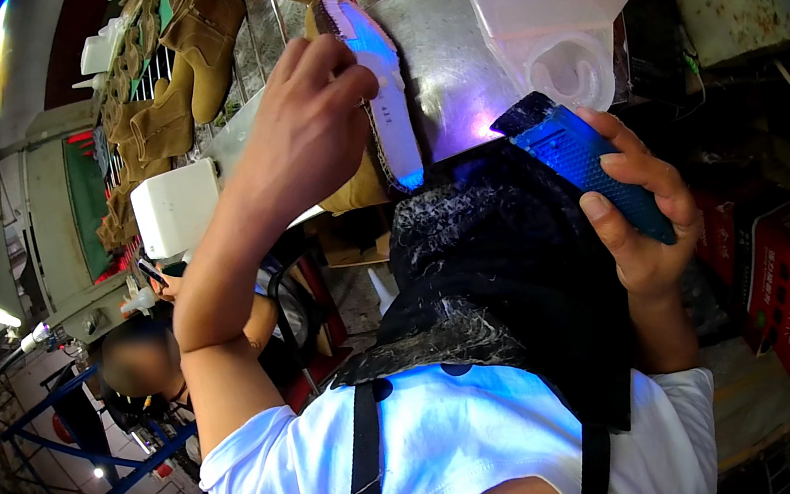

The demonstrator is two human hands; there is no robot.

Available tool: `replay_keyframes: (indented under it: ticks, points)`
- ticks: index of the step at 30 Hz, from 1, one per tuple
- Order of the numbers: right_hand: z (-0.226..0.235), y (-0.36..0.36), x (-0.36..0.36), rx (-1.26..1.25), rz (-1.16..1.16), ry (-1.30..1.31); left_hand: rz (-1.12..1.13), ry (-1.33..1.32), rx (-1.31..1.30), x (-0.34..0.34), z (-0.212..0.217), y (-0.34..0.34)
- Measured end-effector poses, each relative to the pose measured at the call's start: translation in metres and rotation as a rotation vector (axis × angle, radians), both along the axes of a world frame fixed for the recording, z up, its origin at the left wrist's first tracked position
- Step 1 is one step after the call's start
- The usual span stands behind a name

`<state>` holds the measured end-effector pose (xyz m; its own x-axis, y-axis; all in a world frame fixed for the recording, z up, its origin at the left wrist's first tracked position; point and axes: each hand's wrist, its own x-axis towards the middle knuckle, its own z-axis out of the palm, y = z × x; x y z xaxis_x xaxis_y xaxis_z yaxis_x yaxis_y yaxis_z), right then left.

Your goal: The person uses a brush to apply a blue liquid adhesive onto the soles and edges of tan boots, picking them up from a conveyor belt and returning them after coating.

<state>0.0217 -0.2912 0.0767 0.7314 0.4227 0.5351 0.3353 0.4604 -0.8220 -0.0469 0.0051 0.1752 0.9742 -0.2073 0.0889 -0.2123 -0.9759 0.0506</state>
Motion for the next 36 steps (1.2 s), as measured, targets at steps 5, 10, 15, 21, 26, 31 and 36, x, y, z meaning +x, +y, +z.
replay_keyframes:
  ticks: [5, 10, 15, 21, 26, 31, 36]
  points:
    - [0.002, -0.001, 0.000, -0.021, 0.022, 0.113, 0.440, 0.220, -1.027, -0.024, 0.000, -0.008]
    - [-0.010, 0.002, -0.002, 0.090, 0.013, 0.075, 0.238, 0.034, -0.511, -0.031, -0.024, -0.016]
    - [-0.004, -0.003, -0.002, 0.024, 0.028, 0.098, -0.138, 0.226, 0.058, -0.035, -0.044, -0.034]
    - [-0.001, -0.007, -0.001, 0.042, 0.025, 0.161, 0.178, 0.127, -0.338, -0.036, -0.034, -0.031]
    - [-0.002, -0.007, 0.000, 0.049, 0.039, 0.173, 0.458, 0.041, -0.042, -0.023, -0.059, -0.036]
    - [-0.009, -0.007, 0.002, 0.104, 0.033, 0.105, 0.501, -0.111, -0.022, -0.011, -0.070, -0.035]
    - [-0.011, -0.012, 0.001, 0.100, 0.010, 0.149, 0.542, -0.374, -0.339, 0.002, -0.059, -0.022]
